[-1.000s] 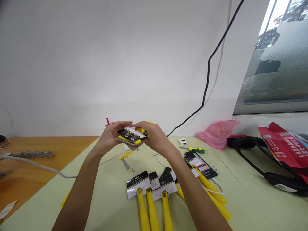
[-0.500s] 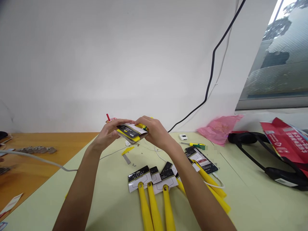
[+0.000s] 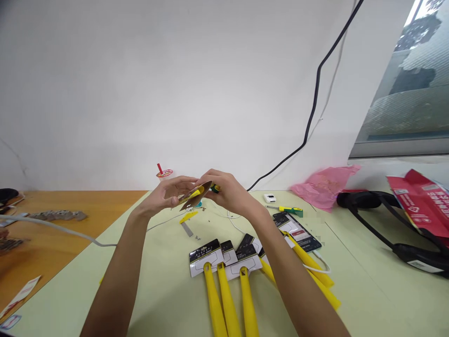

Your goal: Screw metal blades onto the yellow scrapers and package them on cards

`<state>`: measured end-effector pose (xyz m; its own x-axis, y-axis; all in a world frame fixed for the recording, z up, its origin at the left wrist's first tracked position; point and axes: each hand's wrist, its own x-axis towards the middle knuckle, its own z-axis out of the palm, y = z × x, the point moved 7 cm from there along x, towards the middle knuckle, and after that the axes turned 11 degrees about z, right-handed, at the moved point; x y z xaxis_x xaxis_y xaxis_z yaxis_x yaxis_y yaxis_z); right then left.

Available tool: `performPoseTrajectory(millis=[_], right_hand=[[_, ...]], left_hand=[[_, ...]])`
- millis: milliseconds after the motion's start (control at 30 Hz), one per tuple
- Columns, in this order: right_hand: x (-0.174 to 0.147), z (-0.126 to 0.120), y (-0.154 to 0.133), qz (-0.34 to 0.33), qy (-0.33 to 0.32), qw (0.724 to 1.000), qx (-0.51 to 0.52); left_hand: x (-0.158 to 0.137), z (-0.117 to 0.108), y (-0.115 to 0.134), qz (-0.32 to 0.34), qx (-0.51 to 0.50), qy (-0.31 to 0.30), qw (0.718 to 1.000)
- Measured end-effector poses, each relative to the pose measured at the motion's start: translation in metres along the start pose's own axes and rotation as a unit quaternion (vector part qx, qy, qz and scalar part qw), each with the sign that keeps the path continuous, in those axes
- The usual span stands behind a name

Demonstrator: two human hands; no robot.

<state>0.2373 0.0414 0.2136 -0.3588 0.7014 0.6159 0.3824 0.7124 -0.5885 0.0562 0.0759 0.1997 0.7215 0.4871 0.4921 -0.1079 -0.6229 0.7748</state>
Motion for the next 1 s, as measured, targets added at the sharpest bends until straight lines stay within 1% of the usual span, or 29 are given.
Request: performPoseTrajectory(millis=[133,233,300,367,433,533,600,667,733,800,900,1000], right_hand=[[-0.001,0.001,-0.001,0.038,-0.027,0.998,0.035],[-0.003,0.003,0.004,0.11,-0.05,0.99,0.073],[-0.005,0.005,0.008,0.158,-0.067,0.981,0.093],[-0.006,0.005,0.012,0.183,-0.069,0.975,0.109],[-0.006,0.002,0.014,0.199,-0.054,0.971,0.119],[-0.006,-0.001,0.019,0.226,-0.033,0.965,0.132],[-0.006,-0.002,0.02,0.235,-0.017,0.958,0.164],[-0.005,-0.002,0.02,0.233,-0.008,0.948,0.218],[-0.005,0.001,0.02,0.231,-0.019,0.934,0.272],[-0.006,0.007,0.022,0.238,-0.049,0.921,0.305],[-0.007,0.013,0.026,0.25,-0.078,0.913,0.313],[-0.007,0.013,0.027,0.238,-0.085,0.919,0.303]], left_hand=[[0.001,0.004,0.001,-0.015,0.005,-0.011,1.0],[0.001,0.006,0.007,-0.011,0.016,-0.005,1.0],[0.001,0.004,0.011,-0.001,0.04,0.019,0.999],[0.0,0.0,0.012,0.002,0.063,0.05,0.997],[-0.001,-0.005,0.011,0.001,0.068,0.079,0.995],[-0.001,-0.006,0.008,-0.006,0.038,0.107,0.993],[0.001,-0.003,0.01,0.006,0.018,0.108,0.994],[0.004,0.0,0.018,0.044,0.029,0.117,0.992],[0.007,0.001,0.027,0.084,0.076,0.156,0.981],[0.008,0.002,0.032,0.096,0.128,0.205,0.966],[0.01,0.007,0.032,0.102,0.154,0.243,0.952],[0.01,0.01,0.034,0.124,0.145,0.269,0.944]])
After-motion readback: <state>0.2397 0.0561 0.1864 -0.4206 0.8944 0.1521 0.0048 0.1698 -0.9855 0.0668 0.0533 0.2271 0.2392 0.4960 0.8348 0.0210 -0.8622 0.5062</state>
